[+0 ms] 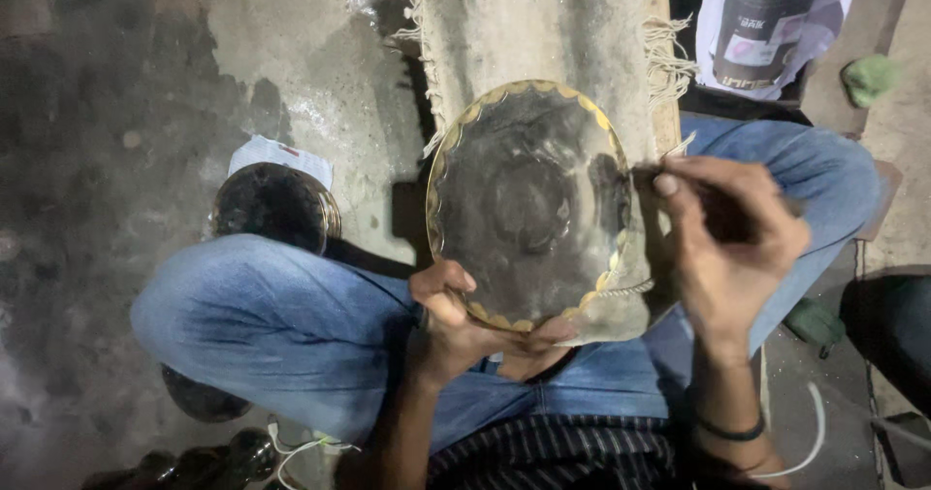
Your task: The person sits cross-legged on the floor holding a round brass plate with a scalloped gold rim on a cloth over their lap. They use a small handheld scriber to engrave or scrape a design into the plate's dark surface, rotating the plate and repositioning the tool as they work around the face.
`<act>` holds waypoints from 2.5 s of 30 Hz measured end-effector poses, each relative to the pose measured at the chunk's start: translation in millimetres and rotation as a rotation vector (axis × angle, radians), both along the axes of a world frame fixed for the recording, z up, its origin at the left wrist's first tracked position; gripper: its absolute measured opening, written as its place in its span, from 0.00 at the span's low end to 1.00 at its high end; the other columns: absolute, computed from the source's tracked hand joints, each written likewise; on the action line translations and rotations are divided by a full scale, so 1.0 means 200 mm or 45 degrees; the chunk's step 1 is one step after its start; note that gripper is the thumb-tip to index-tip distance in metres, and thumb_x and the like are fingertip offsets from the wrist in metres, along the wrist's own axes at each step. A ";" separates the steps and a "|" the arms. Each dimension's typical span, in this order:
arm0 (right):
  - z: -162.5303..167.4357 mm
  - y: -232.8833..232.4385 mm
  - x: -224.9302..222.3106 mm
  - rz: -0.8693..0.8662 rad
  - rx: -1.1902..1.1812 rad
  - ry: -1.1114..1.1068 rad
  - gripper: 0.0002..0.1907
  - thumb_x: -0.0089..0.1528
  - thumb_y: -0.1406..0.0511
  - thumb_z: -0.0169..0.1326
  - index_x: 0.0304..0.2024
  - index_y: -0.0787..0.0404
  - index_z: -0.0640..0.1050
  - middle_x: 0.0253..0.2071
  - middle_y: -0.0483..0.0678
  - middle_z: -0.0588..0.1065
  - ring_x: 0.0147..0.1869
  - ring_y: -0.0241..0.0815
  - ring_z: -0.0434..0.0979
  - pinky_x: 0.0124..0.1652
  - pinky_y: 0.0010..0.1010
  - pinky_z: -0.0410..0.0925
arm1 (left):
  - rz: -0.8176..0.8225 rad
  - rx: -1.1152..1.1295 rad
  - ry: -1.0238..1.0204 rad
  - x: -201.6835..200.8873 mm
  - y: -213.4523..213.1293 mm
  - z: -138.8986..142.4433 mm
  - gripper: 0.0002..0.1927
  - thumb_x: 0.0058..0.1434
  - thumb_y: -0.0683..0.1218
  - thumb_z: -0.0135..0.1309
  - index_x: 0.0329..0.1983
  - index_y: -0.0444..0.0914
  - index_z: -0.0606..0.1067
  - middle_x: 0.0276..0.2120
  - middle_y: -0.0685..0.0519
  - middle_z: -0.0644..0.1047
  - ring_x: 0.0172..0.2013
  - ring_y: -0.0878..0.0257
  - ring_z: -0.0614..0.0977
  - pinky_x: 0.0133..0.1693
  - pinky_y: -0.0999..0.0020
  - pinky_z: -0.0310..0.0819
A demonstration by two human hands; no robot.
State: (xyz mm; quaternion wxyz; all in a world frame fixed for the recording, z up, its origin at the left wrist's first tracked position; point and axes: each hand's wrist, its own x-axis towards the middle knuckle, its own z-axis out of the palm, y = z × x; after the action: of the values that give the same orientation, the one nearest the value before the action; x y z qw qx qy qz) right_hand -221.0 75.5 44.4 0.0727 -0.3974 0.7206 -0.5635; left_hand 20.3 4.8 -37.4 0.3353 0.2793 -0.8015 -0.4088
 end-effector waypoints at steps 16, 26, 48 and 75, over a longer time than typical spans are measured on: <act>-0.04 -0.02 0.12 -0.171 0.011 -0.185 0.03 0.72 0.74 0.63 0.46 0.71 0.82 0.41 0.48 0.79 0.41 0.28 0.77 0.42 0.16 0.69 | -0.013 -0.150 -0.136 0.09 0.04 -0.19 0.59 0.37 0.63 0.80 0.54 0.39 0.48 0.47 0.53 0.53 0.48 0.65 0.65 0.47 0.68 0.73; 0.12 -0.02 -0.03 0.191 0.121 0.126 0.06 0.59 0.75 0.60 0.39 0.69 0.80 0.41 0.51 0.81 0.43 0.36 0.80 0.44 0.23 0.72 | -0.016 -0.340 -0.049 -0.04 0.02 -0.02 0.59 0.38 0.65 0.78 0.58 0.40 0.49 0.46 0.53 0.51 0.49 0.66 0.62 0.40 0.71 0.72; -0.04 -0.01 0.11 -0.143 0.009 -0.233 0.03 0.71 0.75 0.63 0.47 0.70 0.82 0.39 0.46 0.77 0.37 0.26 0.71 0.37 0.13 0.63 | -0.148 -0.956 -0.455 -0.05 -0.02 0.09 0.20 0.67 0.62 0.61 0.61 0.60 0.76 0.45 0.71 0.65 0.40 0.78 0.74 0.39 0.73 0.69; 0.14 -0.02 -0.02 0.203 0.158 0.063 0.06 0.59 0.76 0.59 0.39 0.69 0.79 0.42 0.52 0.80 0.46 0.37 0.82 0.48 0.23 0.74 | -0.017 -1.281 -0.562 -0.05 0.04 -0.02 0.37 0.77 0.70 0.42 0.83 0.58 0.49 0.63 0.86 0.57 0.57 0.62 0.50 0.53 0.72 0.53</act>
State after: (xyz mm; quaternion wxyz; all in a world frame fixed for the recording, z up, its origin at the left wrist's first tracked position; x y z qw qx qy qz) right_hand -224.4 71.1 73.3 0.1240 -0.4619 0.7218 -0.5002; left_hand 11.0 13.0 -42.0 0.2487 0.1584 -0.9512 0.0910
